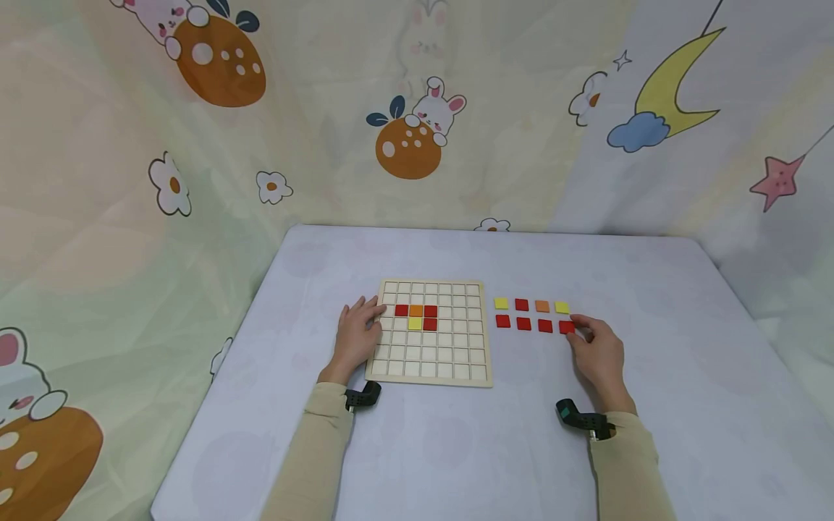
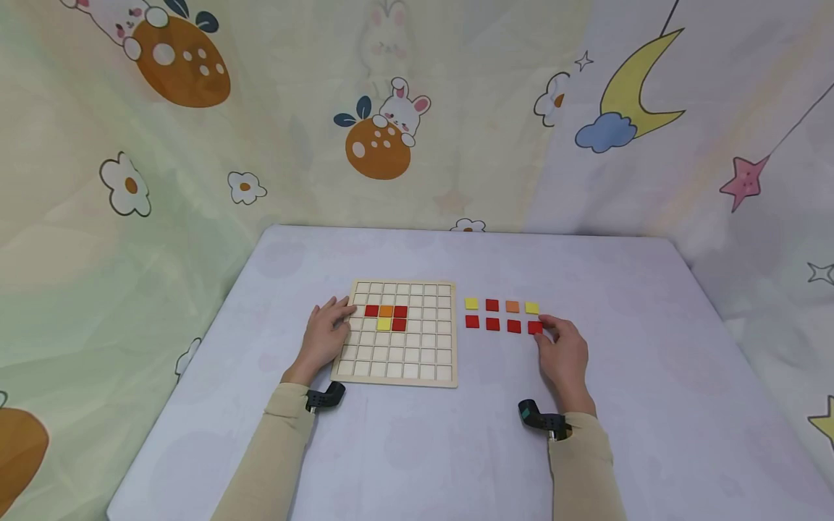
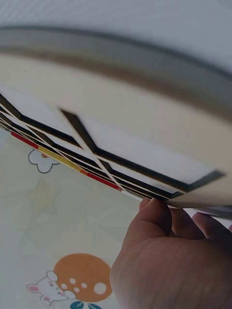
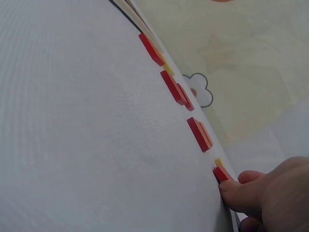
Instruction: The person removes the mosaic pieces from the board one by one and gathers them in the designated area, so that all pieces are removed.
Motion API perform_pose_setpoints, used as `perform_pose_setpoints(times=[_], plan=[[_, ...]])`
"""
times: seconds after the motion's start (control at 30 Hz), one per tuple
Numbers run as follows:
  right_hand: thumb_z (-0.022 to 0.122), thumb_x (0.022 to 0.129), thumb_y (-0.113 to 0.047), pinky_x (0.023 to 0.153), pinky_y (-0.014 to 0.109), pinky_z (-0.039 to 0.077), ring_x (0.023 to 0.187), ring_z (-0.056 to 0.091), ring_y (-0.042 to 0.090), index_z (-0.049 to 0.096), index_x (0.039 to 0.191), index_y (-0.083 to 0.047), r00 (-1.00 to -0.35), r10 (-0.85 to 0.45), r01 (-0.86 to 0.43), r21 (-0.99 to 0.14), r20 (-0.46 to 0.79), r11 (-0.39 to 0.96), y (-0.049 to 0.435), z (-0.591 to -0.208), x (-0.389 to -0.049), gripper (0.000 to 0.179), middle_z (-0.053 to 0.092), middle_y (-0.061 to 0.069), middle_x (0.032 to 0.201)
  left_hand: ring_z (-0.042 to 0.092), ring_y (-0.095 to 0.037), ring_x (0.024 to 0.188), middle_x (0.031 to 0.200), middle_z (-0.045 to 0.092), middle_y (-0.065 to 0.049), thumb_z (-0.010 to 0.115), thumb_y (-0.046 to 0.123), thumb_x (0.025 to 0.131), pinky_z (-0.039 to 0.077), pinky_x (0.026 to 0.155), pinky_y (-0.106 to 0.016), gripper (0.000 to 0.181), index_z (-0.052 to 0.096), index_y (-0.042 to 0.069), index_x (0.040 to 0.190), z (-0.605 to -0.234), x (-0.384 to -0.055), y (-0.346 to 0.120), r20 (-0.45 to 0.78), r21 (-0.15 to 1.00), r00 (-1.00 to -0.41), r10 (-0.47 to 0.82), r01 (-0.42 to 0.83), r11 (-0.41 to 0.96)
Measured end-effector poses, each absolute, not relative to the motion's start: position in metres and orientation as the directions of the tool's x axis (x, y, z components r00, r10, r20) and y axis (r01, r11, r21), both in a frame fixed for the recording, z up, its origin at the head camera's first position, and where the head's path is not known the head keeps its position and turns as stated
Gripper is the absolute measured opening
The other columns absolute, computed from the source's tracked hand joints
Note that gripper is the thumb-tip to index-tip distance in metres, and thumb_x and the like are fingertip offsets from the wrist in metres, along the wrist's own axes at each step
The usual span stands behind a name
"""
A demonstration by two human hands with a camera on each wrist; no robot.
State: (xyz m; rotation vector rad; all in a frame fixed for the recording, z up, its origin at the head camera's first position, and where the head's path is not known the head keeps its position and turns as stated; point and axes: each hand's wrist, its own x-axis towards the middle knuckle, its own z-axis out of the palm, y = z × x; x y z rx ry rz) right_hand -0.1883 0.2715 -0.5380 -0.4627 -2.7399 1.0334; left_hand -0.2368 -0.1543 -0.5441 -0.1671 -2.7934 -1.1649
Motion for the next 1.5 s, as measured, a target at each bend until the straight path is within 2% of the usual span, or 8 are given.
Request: perform_pose_setpoints(times=[0.53,0.67,0.8,0.97,1.13,1.23,1.37,1.5], plan=[[0.056,0.097,-0.01,0.087,0.047,0.047,0.105,0.048,0.035,0.054,0.138,-0.006,-0.923,0.377,0.235,-0.661,0.079,0.713,0.271,-0.541,-0.19,0.041,0.056,0.018,0.13,0.028,-0.027,0.145,0.148,0.047,-0.006,0.05,0.008,0.094,0.004,0.122,-0.046,0.038,0.064,0.009,0.129,-0.546,-0.237,-0.154,0.155,0.693,-0.986,0.059,0.151,0.705],[0.053,0.099,-0.015,0.089,0.047,0.047,0.107,0.049,0.034,0.053,0.138,-0.006,-0.918,0.389,0.242,-0.677,0.071,0.695,0.269,-0.538,-0.189,0.04,0.056,0.018,0.129,0.029,-0.028,0.145,0.148,0.048,-0.007,0.051,0.007,0.094,0.004,0.122,-0.046,0.037,0.065,0.008,0.128,-0.545,-0.237,-0.155,0.16,0.701,-0.985,0.059,0.155,0.696],[0.051,0.101,-0.024,0.085,0.042,0.047,0.105,0.05,0.032,0.056,0.135,-0.005,-0.904,0.416,0.238,-0.692,0.099,0.682,0.266,-0.537,-0.188,0.04,0.056,0.017,0.127,0.029,-0.027,0.145,0.147,0.048,-0.007,0.051,0.008,0.094,0.004,0.122,-0.045,0.037,0.065,0.008,0.128,-0.545,-0.238,-0.155,0.159,0.699,-0.985,0.065,0.159,0.698],[0.052,0.1,-0.026,0.082,0.039,0.045,0.104,0.05,0.03,0.06,0.13,-0.005,-0.893,0.43,0.215,-0.712,0.134,0.669,0.256,-0.535,-0.188,0.037,0.058,0.015,0.124,0.03,-0.027,0.145,0.147,0.048,-0.007,0.051,0.008,0.094,0.005,0.122,-0.046,0.037,0.065,0.008,0.128,-0.546,-0.238,-0.155,0.161,0.695,-0.985,0.064,0.159,0.702],[0.055,0.099,-0.022,0.081,0.039,0.047,0.101,0.051,0.029,0.063,0.126,-0.006,-0.901,0.403,0.174,-0.719,0.159,0.673,0.24,-0.535,-0.187,0.033,0.059,0.014,0.119,0.029,-0.027,0.145,0.148,0.048,-0.007,0.051,0.008,0.094,0.005,0.122,-0.046,0.038,0.065,0.009,0.129,-0.546,-0.238,-0.154,0.145,0.696,-0.987,0.063,0.147,0.702],[0.055,0.098,-0.02,0.085,0.041,0.05,0.103,0.052,0.028,0.064,0.124,-0.006,-0.912,0.372,0.138,-0.724,0.174,0.676,0.229,-0.535,-0.186,0.031,0.06,0.013,0.116,0.029,-0.027,0.145,0.147,0.048,-0.007,0.051,0.008,0.093,0.005,0.122,-0.047,0.038,0.065,0.008,0.128,-0.546,-0.237,-0.154,0.149,0.698,-0.987,0.065,0.151,0.7],[0.058,0.096,-0.018,0.085,0.043,0.052,0.101,0.055,0.027,0.066,0.12,-0.006,-0.928,0.307,0.06,-0.727,0.213,0.684,0.212,-0.535,-0.188,0.028,0.061,0.011,0.111,0.031,-0.029,0.144,0.147,0.049,-0.008,0.052,0.007,0.093,0.006,0.122,-0.048,0.037,0.065,0.007,0.128,-0.546,-0.237,-0.154,0.163,0.693,-0.984,0.066,0.162,0.702],[0.062,0.095,-0.018,0.087,0.044,0.055,0.103,0.057,0.025,0.066,0.12,-0.008,-0.941,0.235,-0.012,-0.715,0.245,0.699,0.193,-0.533,-0.19,0.027,0.062,0.008,0.113,0.03,-0.029,0.144,0.147,0.048,-0.008,0.052,0.007,0.093,0.006,0.122,-0.048,0.037,0.065,0.007,0.128,-0.545,-0.237,-0.155,0.162,0.697,-0.985,0.06,0.157,0.699]])
